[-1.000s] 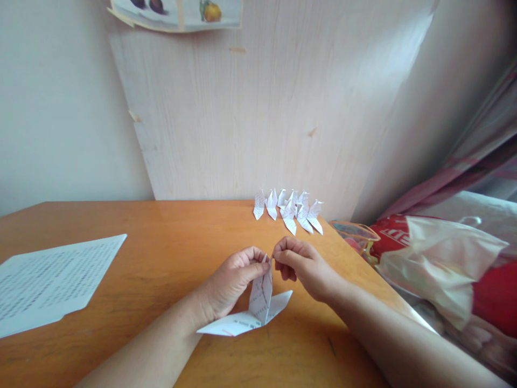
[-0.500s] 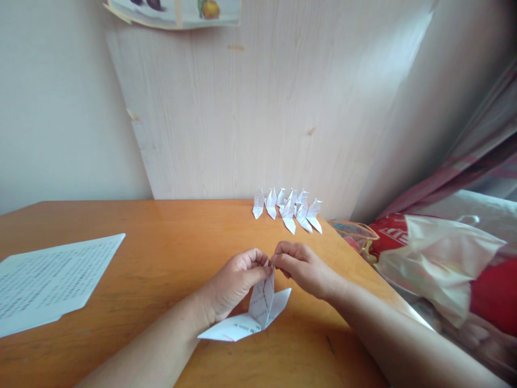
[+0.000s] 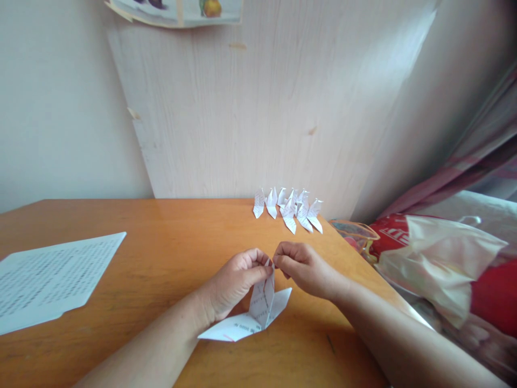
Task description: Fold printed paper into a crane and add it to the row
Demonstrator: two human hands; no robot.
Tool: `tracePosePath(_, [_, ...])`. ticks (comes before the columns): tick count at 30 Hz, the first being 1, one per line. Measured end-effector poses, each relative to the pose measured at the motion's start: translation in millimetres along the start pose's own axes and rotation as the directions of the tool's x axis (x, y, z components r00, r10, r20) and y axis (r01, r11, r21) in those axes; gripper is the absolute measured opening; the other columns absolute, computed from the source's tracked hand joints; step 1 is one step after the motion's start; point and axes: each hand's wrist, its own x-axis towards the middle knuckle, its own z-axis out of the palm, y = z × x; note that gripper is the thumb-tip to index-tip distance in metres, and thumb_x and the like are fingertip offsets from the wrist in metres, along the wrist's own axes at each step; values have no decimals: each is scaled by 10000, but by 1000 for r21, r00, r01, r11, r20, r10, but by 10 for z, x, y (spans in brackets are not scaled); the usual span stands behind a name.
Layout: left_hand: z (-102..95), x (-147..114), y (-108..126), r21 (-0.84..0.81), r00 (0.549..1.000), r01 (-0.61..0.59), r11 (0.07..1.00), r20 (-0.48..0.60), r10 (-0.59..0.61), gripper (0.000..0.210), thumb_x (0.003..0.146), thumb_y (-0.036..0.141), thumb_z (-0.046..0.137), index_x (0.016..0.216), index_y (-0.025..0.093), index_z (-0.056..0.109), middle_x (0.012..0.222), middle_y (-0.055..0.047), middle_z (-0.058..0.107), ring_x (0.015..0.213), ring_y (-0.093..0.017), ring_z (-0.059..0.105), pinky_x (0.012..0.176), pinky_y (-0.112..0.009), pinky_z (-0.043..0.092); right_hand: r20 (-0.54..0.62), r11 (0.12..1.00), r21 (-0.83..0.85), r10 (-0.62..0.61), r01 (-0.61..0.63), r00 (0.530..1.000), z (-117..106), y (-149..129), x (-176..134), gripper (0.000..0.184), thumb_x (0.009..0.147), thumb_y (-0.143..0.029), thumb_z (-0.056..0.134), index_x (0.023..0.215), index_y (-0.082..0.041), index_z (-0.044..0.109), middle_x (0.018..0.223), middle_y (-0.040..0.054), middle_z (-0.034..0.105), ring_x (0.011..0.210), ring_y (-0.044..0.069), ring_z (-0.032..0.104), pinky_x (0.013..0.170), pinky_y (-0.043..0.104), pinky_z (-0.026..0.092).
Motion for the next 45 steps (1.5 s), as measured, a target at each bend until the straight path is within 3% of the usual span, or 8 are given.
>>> tracePosePath(10, [-22, 15, -60, -185, 996, 78, 980, 44, -71, 171, 835, 275, 692, 910, 184, 567, 741, 22, 553, 638, -110, 513, 607, -255, 380, -81, 996, -81, -39, 32, 996, 19, -4, 9, 149, 853, -183, 483, 712, -188, 531, 605, -51, 466, 568, 96, 402, 495, 229, 309])
tracePosePath(18, [-61, 22, -31, -224, 999, 30, 974, -4, -32, 145, 830, 243, 695, 863, 166, 577, 739, 17, 541, 649, -98, 503, 639, -243, 384, -56, 979, 193, 76, -64, 996, -34, -66, -2, 189, 911, -310, 501, 779, -188, 561, 600, -31, 547, 515, 101, 481, 502, 245, 378])
tracePosePath(26, [-44, 4, -6, -262, 998, 65, 963, 9, -65, 188, 801, 262, 718, 890, 157, 590, 739, 7, 552, 655, -112, 510, 630, -245, 379, -37, 957, 278, -68, 76, 997, 11, -23, -9, 119, 860, -280, 606, 933, -189, 589, 772, -14, 577, 633, 109, 512, 579, 256, 432])
tracePosePath(45, [-54, -1, -42, -214, 997, 69, 974, 28, -65, 158, 827, 261, 692, 892, 162, 587, 721, 12, 568, 625, -105, 522, 604, -248, 365, 20, 943, 322, -96, 84, 995, 41, 16, -24, 119, 819, -186, 590, 937, -190, 575, 752, -27, 551, 640, 108, 467, 555, 238, 369])
